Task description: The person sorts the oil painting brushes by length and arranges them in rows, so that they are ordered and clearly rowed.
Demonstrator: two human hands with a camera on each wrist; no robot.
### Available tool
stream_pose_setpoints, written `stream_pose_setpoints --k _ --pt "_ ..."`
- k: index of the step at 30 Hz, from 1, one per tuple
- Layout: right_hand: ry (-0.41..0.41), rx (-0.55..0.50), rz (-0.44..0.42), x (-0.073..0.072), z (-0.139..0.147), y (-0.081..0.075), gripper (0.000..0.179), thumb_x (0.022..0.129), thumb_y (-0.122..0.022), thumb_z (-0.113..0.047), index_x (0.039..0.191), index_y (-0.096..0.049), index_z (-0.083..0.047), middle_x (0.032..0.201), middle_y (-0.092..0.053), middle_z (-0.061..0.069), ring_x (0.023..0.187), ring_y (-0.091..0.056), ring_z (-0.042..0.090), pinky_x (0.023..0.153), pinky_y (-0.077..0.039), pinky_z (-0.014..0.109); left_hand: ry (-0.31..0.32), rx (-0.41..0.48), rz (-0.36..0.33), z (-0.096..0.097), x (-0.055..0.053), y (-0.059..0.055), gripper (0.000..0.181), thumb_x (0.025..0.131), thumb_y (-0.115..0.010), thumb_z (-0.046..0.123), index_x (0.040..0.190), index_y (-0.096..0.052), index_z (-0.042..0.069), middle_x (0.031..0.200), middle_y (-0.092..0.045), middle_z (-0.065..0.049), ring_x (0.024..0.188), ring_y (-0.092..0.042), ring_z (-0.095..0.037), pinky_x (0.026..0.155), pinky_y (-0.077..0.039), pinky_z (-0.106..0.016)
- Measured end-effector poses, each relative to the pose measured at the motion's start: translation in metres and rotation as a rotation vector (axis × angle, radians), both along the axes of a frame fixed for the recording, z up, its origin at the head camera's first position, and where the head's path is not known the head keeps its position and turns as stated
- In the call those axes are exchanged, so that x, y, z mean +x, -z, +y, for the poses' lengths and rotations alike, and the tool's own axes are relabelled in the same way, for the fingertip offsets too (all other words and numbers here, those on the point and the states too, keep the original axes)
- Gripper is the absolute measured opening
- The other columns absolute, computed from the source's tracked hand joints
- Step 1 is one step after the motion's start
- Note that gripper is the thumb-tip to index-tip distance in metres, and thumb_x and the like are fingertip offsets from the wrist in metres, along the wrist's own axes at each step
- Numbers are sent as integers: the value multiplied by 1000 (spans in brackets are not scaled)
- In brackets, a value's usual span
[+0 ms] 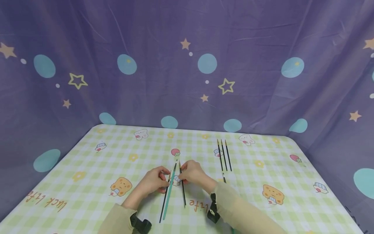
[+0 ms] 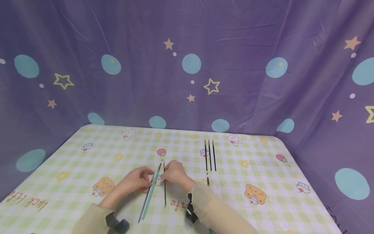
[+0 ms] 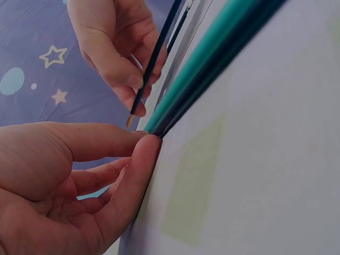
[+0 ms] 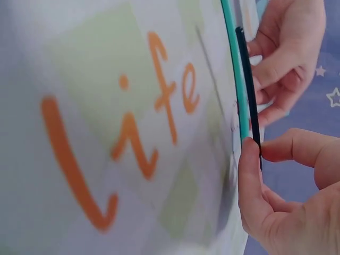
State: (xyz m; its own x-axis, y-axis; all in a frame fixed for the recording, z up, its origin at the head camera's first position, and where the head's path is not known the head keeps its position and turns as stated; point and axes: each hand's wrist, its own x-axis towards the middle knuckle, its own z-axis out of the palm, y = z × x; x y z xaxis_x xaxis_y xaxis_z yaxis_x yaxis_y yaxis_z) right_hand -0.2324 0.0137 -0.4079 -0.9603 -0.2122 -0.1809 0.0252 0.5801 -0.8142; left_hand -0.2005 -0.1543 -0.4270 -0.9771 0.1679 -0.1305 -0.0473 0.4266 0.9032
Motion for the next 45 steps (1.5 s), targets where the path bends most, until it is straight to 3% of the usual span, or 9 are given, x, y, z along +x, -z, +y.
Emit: stream_pose_setpoints --k 7,19,32,38,45 --pt "-5 -23 10 -8 20 -9 29 70 -66 -1 98 -61 4 68 -64 6 49 -60 13 51 -54 24 -14 -10 -3 1 0 0 34 74 -66 -5 106 -56 -2 72 -46 -8 47 -54 -14 48 -55 -30" --pt "112 -83 -29 -26 60 -19 30 74 -64 -1 103 -61 2 77 -64 10 53 -59 13 58 -57 28 -8 2 1 1 1 -1 34 74 -66 -5 106 -55 -3 73 -45 -8 47 -53 -15 48 -55 -31" --pt "209 -52 -16 -44 108 -26 27 78 -61 -5 105 -60 2 88 -62 14 62 -63 16 65 -57 33 2 15 1 -1 1 1 35 74 -67 -4 107 -55 -3 73 -45 -8 48 -53 -15 47 -54 -32" --pt "245 -30 -2 -50 127 -27 28 81 -62 -7 106 -60 4 99 -62 19 68 -64 17 65 -57 29 2 16 -6 -2 0 2 34 74 -66 -4 106 -55 -3 73 -45 -8 48 -53 -15 47 -54 -30" --pt "273 -50 25 -56 145 -24 30 80 -59 -6 108 -59 5 90 -62 14 63 -61 12 63 -57 30 2 22 -1 -1 1 1 35 74 -67 -4 107 -55 -3 73 -45 -8 48 -53 -15 48 -54 -32"
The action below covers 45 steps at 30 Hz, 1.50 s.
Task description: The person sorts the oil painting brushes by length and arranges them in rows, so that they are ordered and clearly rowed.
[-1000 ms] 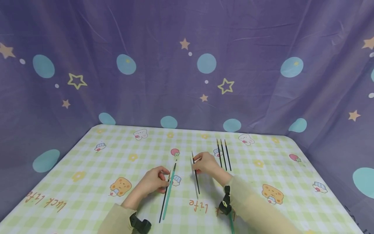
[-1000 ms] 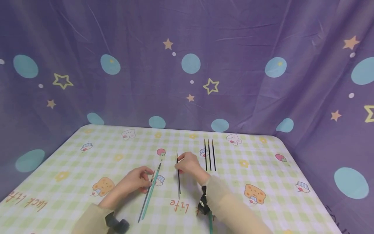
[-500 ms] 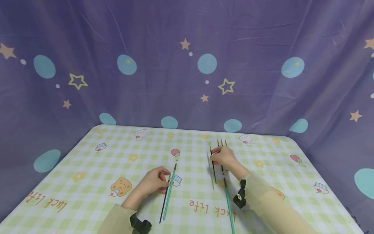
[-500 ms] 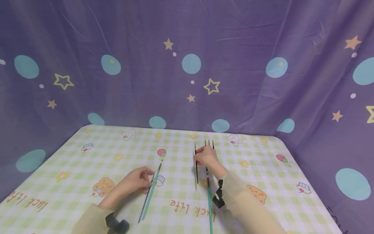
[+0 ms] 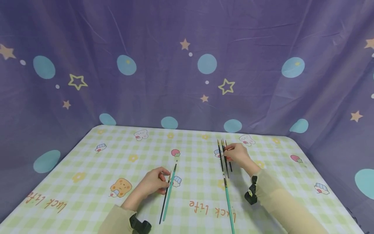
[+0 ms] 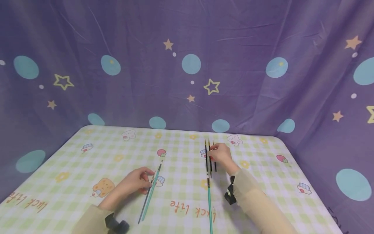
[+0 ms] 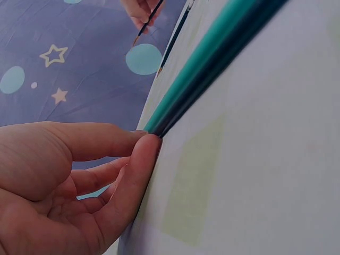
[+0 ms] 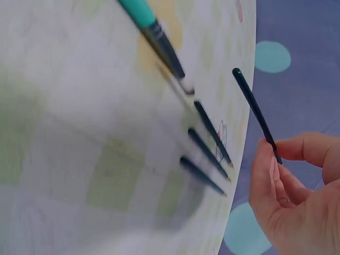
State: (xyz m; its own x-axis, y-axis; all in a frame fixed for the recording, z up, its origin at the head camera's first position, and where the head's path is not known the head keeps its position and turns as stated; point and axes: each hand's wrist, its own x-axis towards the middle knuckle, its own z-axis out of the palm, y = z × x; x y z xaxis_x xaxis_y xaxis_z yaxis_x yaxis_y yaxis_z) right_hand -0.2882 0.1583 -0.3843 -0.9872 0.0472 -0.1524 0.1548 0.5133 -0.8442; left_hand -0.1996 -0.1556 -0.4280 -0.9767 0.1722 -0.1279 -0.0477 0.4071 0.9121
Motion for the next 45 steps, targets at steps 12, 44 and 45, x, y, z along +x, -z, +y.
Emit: stream_pose_setpoints --k 12,44,45 --pt "6 29 45 -12 25 5 35 81 -56 -5 114 -55 5 82 -62 13 60 -59 13 59 -57 28 -2 1 -11 0 0 0 36 75 -67 -3 108 -55 -2 74 -45 -8 48 -53 -16 48 -55 -32" --pt "15 183 95 -35 39 37 30 76 -62 -4 105 -62 6 108 -50 28 46 -56 6 48 -52 20 1 -10 8 1 2 -1 35 74 -67 -3 108 -55 -2 73 -46 -8 48 -53 -15 47 -54 -31" --pt "13 187 95 -35 39 37 30 77 -61 -4 104 -62 6 112 -45 28 46 -55 6 48 -52 19 2 -10 10 1 2 -1 35 74 -67 -3 108 -55 -2 73 -46 -8 48 -53 -15 47 -54 -31"
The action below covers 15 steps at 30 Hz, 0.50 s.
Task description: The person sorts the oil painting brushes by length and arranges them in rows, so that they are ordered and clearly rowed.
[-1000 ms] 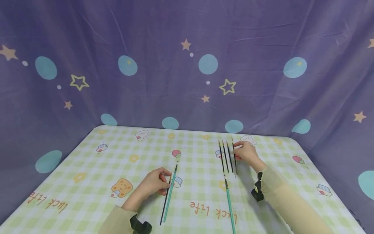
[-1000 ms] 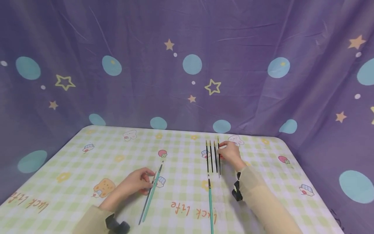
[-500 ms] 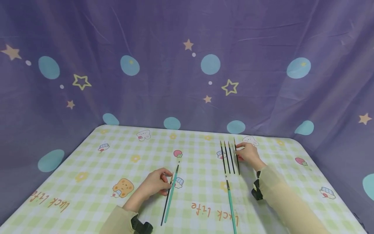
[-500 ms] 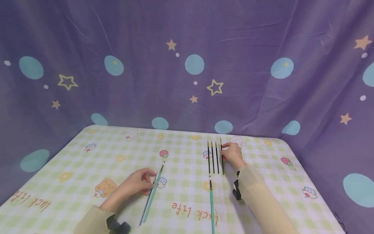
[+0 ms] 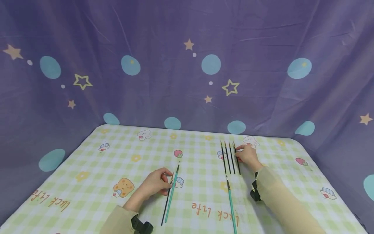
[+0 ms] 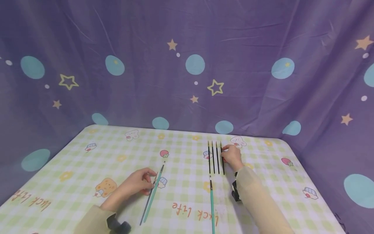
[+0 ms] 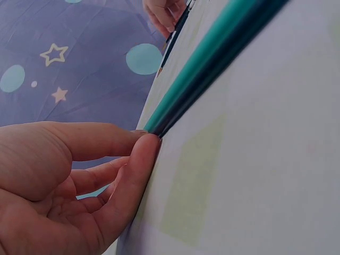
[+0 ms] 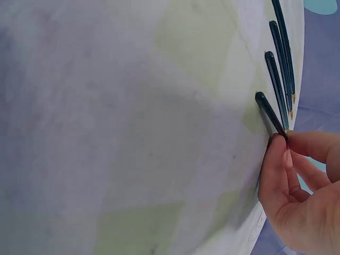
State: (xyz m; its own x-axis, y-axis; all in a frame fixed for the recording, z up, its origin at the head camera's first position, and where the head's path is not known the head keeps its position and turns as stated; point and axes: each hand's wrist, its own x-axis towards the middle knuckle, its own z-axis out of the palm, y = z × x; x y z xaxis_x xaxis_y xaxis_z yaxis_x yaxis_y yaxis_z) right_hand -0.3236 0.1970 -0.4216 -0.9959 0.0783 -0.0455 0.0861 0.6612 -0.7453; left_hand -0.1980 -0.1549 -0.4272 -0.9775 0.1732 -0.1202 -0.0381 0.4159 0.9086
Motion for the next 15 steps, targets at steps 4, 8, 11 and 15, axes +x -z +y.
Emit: stream_pose_setpoints --k 4,8,11,15 --pt "-4 21 12 -1 -1 2 30 76 -62 -4 104 -62 6 93 -57 22 44 -55 6 46 -50 19 0 -4 -6 0 -1 0 35 75 -67 -3 108 -55 -2 73 -46 -8 48 -53 -14 47 -54 -30" --pt "-6 58 19 -2 -2 2 31 76 -62 -6 104 -62 6 55 -58 4 43 -54 5 46 -49 19 -1 -9 -12 -1 -3 1 34 75 -66 -3 108 -55 -2 73 -46 -8 48 -53 -14 48 -54 -30" --pt "-10 69 15 -2 -3 1 31 76 -61 -6 104 -61 7 52 -55 0 43 -54 6 46 -49 18 1 -5 -13 -2 -3 3 34 75 -66 -4 108 -55 -2 73 -45 -8 48 -53 -14 48 -55 -30" --pt "-15 84 8 -3 -3 1 30 76 -61 -5 103 -61 7 51 -54 -1 43 -53 6 45 -48 18 -1 -6 -10 -2 -3 3 35 75 -66 -3 108 -55 -2 73 -45 -8 48 -53 -15 48 -55 -31"
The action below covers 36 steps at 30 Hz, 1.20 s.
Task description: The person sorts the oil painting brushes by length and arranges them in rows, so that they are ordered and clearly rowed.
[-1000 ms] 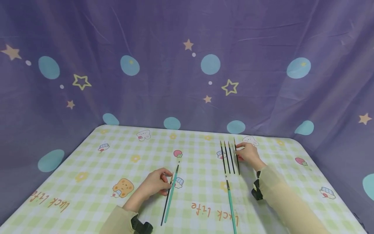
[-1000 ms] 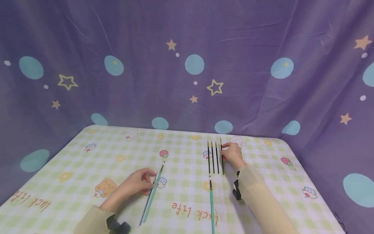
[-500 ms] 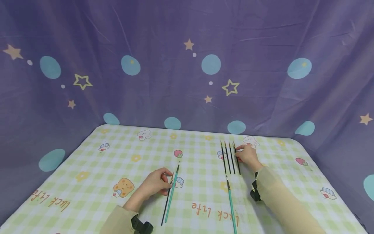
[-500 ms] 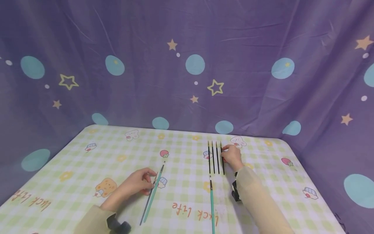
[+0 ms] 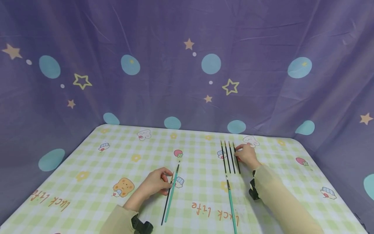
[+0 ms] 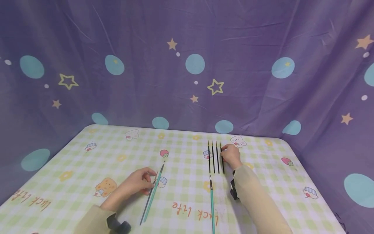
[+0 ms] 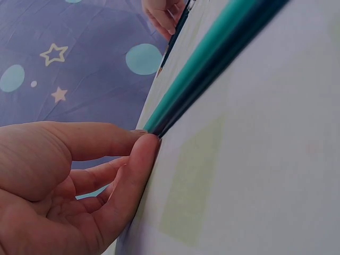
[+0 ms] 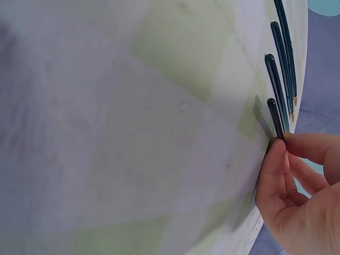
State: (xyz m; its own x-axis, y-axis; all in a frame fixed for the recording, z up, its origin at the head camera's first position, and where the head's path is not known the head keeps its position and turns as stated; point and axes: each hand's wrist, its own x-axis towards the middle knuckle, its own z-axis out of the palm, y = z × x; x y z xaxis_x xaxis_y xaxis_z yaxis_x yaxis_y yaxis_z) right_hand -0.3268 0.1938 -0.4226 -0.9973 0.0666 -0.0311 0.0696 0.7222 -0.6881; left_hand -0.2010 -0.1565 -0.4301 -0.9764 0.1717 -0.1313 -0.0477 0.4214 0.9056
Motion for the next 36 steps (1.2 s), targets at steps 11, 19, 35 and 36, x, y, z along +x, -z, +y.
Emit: stream_pose_setpoints --k 11,19,35,36 --pt "19 63 -20 -2 -3 0 28 77 -61 -8 103 -62 4 48 -53 -4 41 -52 5 47 -45 19 -2 0 2 1 2 -3 35 74 -67 -3 107 -55 -2 73 -45 -8 48 -52 -14 47 -54 -30" --pt "26 81 -32 -1 -3 -1 29 77 -61 -8 104 -62 4 49 -54 -2 41 -52 5 49 -46 20 9 11 -6 -1 -1 1 35 74 -67 -4 107 -55 -3 73 -45 -7 48 -53 -13 48 -55 -29" --pt "18 98 -7 4 -3 -3 30 78 -61 -10 104 -62 4 51 -58 6 43 -52 8 54 -45 24 0 -13 -6 -1 -1 2 34 75 -67 -3 107 -55 -1 73 -46 -8 48 -53 -13 47 -54 -29" --pt "14 100 1 5 -3 -4 30 78 -61 -10 104 -61 5 57 -58 9 43 -52 9 56 -45 26 4 -14 -2 -1 -1 2 34 75 -66 -3 107 -55 -2 73 -46 -8 48 -53 -13 47 -54 -29"
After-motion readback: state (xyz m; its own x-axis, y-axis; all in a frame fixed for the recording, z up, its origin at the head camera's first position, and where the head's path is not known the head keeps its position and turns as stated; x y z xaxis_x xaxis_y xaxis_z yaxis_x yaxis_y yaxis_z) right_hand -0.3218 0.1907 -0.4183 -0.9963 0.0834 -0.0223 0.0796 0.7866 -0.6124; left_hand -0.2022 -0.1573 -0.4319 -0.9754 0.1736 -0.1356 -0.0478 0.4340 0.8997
